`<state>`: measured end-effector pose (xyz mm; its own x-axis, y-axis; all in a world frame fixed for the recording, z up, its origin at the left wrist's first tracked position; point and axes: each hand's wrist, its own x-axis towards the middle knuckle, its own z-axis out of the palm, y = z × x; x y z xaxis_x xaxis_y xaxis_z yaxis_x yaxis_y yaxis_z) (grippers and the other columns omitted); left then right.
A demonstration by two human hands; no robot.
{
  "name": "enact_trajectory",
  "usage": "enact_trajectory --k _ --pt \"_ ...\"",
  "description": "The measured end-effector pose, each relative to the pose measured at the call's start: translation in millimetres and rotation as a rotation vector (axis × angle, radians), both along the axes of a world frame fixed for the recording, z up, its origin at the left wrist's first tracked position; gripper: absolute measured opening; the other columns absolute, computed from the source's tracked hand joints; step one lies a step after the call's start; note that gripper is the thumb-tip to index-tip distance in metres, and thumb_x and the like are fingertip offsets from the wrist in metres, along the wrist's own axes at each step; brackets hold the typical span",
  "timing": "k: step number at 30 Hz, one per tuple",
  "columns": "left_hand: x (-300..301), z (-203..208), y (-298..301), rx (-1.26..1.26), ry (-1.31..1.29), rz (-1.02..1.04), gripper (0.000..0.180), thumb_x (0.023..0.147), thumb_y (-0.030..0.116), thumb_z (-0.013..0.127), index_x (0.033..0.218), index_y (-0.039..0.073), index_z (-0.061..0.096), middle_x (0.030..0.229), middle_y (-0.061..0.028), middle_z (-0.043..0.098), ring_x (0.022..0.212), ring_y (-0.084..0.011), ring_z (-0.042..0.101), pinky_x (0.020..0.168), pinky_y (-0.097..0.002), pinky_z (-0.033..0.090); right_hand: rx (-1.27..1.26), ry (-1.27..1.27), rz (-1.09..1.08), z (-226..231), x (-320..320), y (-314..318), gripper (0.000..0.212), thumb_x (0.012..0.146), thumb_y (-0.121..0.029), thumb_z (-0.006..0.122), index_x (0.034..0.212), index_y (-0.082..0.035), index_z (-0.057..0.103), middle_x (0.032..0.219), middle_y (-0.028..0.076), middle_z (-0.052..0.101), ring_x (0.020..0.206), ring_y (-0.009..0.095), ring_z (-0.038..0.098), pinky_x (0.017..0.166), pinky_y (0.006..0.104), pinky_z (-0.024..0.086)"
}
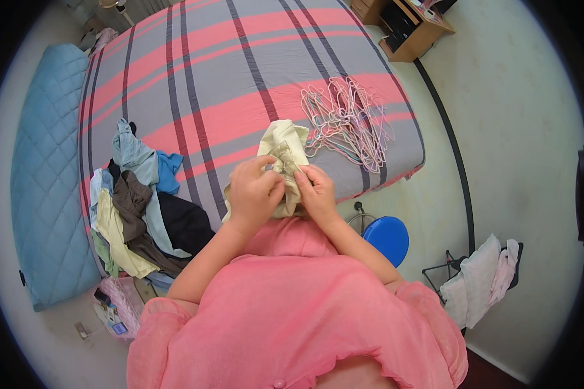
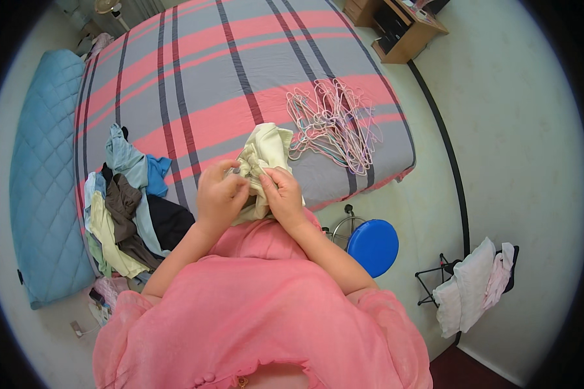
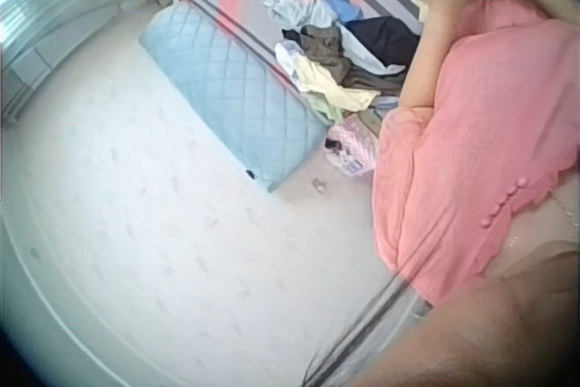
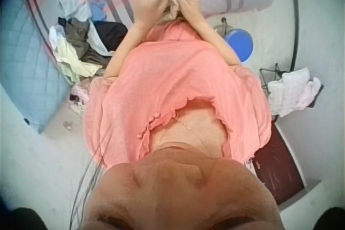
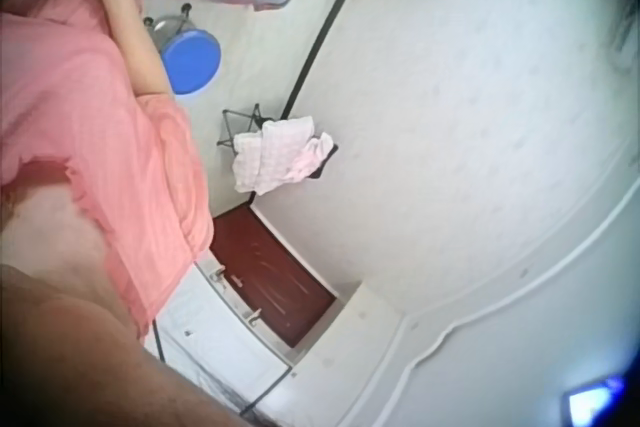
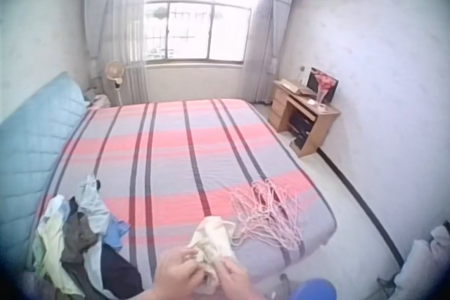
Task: The person places denim shorts onto a hanger and hangs them in a closet, then picks up a pair of trousers from a bed and smoothes them out.
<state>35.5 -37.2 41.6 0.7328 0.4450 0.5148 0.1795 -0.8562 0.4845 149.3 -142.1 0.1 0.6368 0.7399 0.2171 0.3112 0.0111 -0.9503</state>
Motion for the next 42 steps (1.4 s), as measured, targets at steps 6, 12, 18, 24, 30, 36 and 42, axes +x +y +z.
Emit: enact_trajectory --k 6,12,18,24,30,36,42 --pt "-4 -11 -4 -0.403 -0.208 0.104 0.012 0.074 0.01 0.064 0.083 0.004 0.059 0.096 -0.0118 0.058 0.087 -0.0277 0.055 0.078 -0.0343 0.043 0.02 0.038 0.035 -7 -4 5 0.014 0.085 -0.009 0.055 0.093 0.001 0.062 0.077 0.007 0.056 0.074 0.017 0.054 0.067 0.0273 0.042" --pt "-6 -39 13 -1.317 -0.15 0.133 0.027 0.081 0.018 0.065 0.097 -0.001 0.055 0.093 -0.0075 0.059 0.082 -0.0139 0.056 0.073 -0.0275 0.045 0.19 0.832 0.063 -16 -13 3 0.017 0.09 -0.01 0.052 0.097 0.003 0.062 0.085 0.001 0.059 0.079 0.008 0.054 0.07 0.0217 0.044" --pt "5 -16 -1 -1.58 0.029 -0.04 0.031 0.081 0.021 0.066 0.101 0.0 0.054 0.087 -0.0044 0.061 0.077 -0.009 0.058 0.071 -0.0231 0.047 0.195 0.879 0.069 -28 -8 -14 0.019 0.091 -0.01 0.052 0.103 0.001 0.061 0.094 0.001 0.059 0.081 0.006 0.054 0.07 0.0197 0.045" --pt "15 -4 -10 -1.514 0.113 -0.077 0.024 0.08 0.017 0.065 0.095 0.001 0.056 0.084 -0.0034 0.061 0.075 -0.008 0.058 0.069 -0.0221 0.046 0.18 0.805 -0.019 -28 -4 -26 0.018 0.089 -0.01 0.055 0.1 0.001 0.062 0.092 0.002 0.059 0.082 0.007 0.054 0.071 0.021 0.044" --pt "27 -6 -15 -1.671 0.078 -0.067 0.014 0.08 0.015 0.066 0.083 0.006 0.056 0.064 0.0068 0.044 0.053 -0.0025 0.035 0.047 -0.0205 0.024 0.089 0.286 -0.056 -12 3 -37 0.015 0.086 -0.008 0.057 0.094 0.004 0.062 0.089 0.005 0.058 0.082 0.012 0.053 0.074 0.0235 0.042" --pt "40 10 -25 -1.641 0.126 -0.06 0.021 0.079 0.016 0.068 0.091 0.004 0.055 0.072 0.0024 0.05 0.058 -0.0054 0.043 0.053 -0.0217 0.033 0.14 0.347 -0.085 4 7 -46 0.016 0.086 -0.007 0.056 0.096 0.005 0.061 0.09 0.004 0.056 0.082 0.011 0.052 0.073 0.0223 0.042" --pt "57 26 -34 -1.515 0.117 -0.226 0.035 0.073 0.015 0.073 0.099 0.001 0.056 0.086 -0.0039 0.06 0.073 -0.0097 0.057 0.066 -0.0237 0.048 0.208 0.3 -0.153 29 8 -59 0.015 0.087 -0.007 0.055 0.095 0.005 0.06 0.091 0.004 0.056 0.082 0.009 0.052 0.072 0.0212 0.042"
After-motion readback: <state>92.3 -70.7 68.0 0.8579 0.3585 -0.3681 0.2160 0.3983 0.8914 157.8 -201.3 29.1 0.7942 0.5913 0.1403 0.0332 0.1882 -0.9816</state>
